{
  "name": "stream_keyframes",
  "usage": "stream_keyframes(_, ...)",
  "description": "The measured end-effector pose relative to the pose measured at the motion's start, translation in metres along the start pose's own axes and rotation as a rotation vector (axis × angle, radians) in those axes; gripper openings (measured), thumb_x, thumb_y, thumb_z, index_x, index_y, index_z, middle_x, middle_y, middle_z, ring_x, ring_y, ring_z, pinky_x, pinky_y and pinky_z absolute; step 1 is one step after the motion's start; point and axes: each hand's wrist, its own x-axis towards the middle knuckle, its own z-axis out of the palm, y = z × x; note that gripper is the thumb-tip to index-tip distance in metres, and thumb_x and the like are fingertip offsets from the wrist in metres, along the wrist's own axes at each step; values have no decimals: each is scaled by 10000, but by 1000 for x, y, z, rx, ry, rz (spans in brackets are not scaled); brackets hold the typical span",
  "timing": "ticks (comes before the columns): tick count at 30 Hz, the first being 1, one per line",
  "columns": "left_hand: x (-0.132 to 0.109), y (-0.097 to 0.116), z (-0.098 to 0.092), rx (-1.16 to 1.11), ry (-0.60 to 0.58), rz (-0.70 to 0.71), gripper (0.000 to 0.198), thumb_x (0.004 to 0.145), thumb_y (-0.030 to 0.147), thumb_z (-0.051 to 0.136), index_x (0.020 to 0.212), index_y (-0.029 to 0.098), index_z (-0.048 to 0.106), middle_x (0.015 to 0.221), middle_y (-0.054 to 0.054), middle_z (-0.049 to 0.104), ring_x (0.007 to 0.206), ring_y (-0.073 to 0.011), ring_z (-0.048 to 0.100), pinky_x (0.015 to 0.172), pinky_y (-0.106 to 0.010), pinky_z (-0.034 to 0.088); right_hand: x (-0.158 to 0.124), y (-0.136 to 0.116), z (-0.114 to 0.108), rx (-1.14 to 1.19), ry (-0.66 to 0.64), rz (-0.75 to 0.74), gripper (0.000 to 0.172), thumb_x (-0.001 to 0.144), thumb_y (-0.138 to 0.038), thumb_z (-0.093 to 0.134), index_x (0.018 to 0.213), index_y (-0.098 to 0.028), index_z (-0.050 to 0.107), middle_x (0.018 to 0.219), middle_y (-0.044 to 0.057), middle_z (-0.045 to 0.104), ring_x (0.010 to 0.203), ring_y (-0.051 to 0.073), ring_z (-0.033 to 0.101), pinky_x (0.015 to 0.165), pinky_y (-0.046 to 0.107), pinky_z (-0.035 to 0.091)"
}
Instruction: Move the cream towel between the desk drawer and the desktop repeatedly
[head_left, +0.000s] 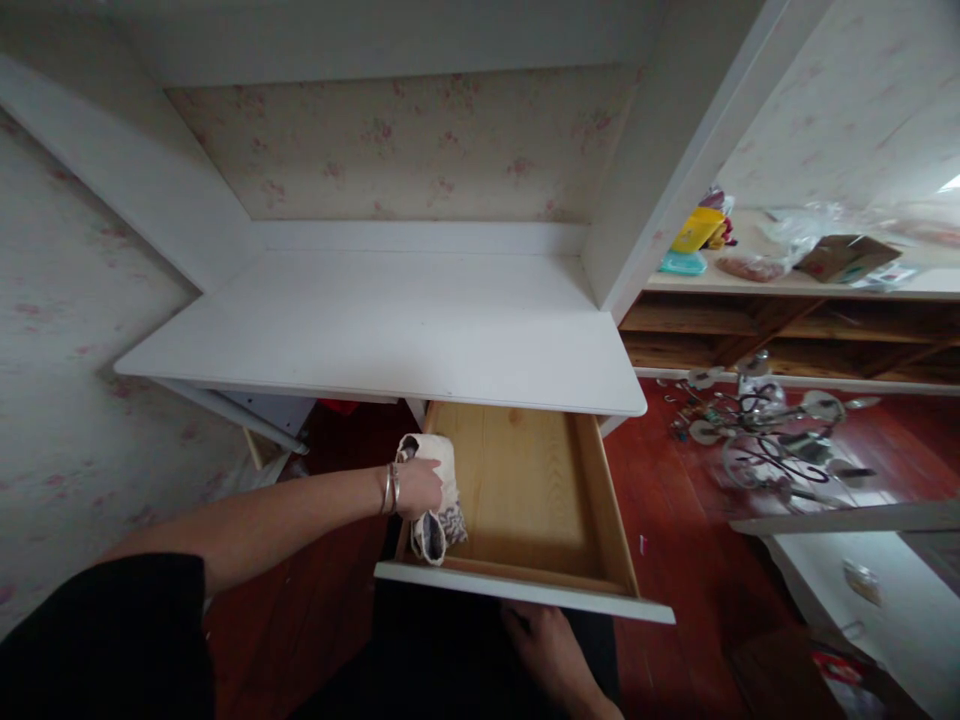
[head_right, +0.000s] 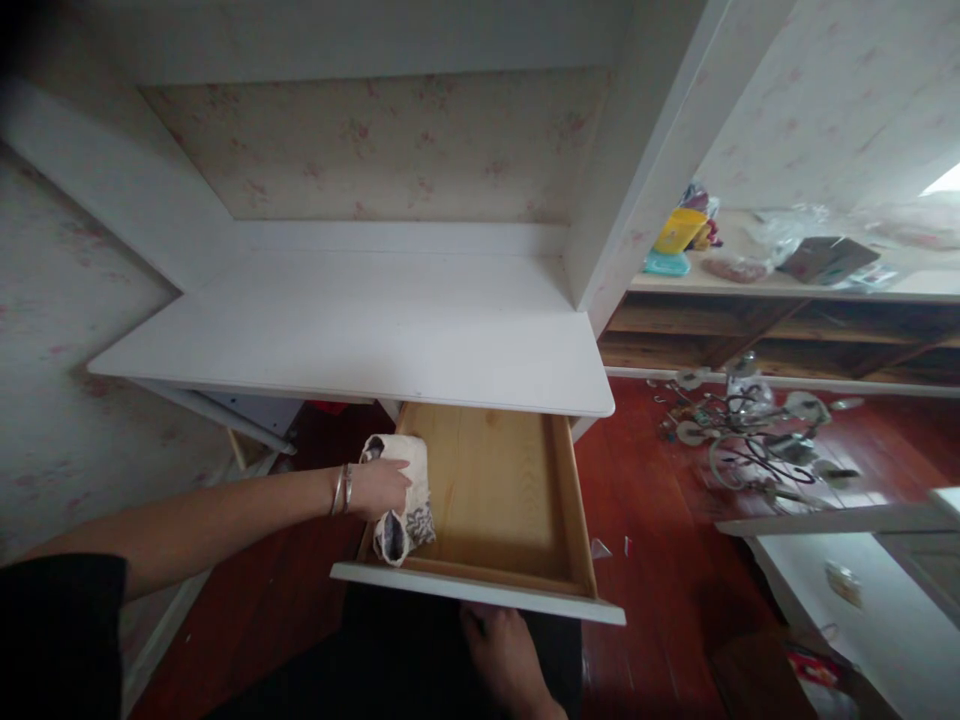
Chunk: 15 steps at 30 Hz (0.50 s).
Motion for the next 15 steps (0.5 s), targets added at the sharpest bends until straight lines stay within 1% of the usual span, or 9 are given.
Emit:
stream_keyframes(2, 5, -13, -7, 116, 1, 8, 156, 658, 83, 652, 644, 229, 706, 760, -60, 724, 822, -202, 638, 1025, -423, 345, 0, 1, 0, -7, 9, -4, 342, 935, -321, 422, 1019, -238, 742, 1062, 63, 722, 1050, 254, 637, 902, 310, 438)
stream_keyframes(5, 19, -39, -23, 185, 65, -65, 185, 721, 50, 608, 697, 212, 695, 808, -67, 722, 947, -211, 606, 1066, -465, 276, 0, 2, 0, -3, 15, -27, 357, 939, -328, 407, 1022, -242, 744, 1056, 59, 726, 1058, 253, 635, 911, 305, 434)
stream_keyframes(7, 28, -55, -31, 205, 121, -111, 177, 746, 49, 598, 697, 197, 681, 819, -73, 714, 1006, -215, 579, 1068, -467, 259, 0, 3, 0, 3, 12, -38, 364, 941, -330, 401, 1029, -244, 744, 1054, 55, 728, 1054, 253, 638, 906, 302, 438)
stream_keyframes(9, 36, -66, -32, 208, 167, -150, 158, 767, 62, 600, 699, 184, 673, 815, -72, 704, 1039, -216, 557, 1050, -442, 277, 0, 4, 1, 13, 14, -41, 356, 935, -316, 407, 1026, -243, 744, 1045, 47, 731, 1036, 247, 647, 895, 293, 443)
stream_keyframes(12, 42, -69, -25, 198, 199, -184, 134, 793, 79, 594, 732, 169, 673, 841, -70, 693, 1098, -221, 527, 1035, -422, 297, -1, 5, 2, 31, 31, -47, 336, 915, -276, 428, 1023, -251, 745, 1056, 30, 729, 1043, 230, 647, 892, 275, 444)
stream_keyframes(15, 36, -62, -19, 150, 266, -218, 168, 833, 91, 551, 825, 188, 688, 905, -69, 684, 1203, -230, 476, 1087, -443, 256, -1, 5, 2, 46, 42, -60, 339, 912, -270, 435, 1075, -270, 734, 1096, 16, 718, 1078, 222, 633, 907, 276, 440)
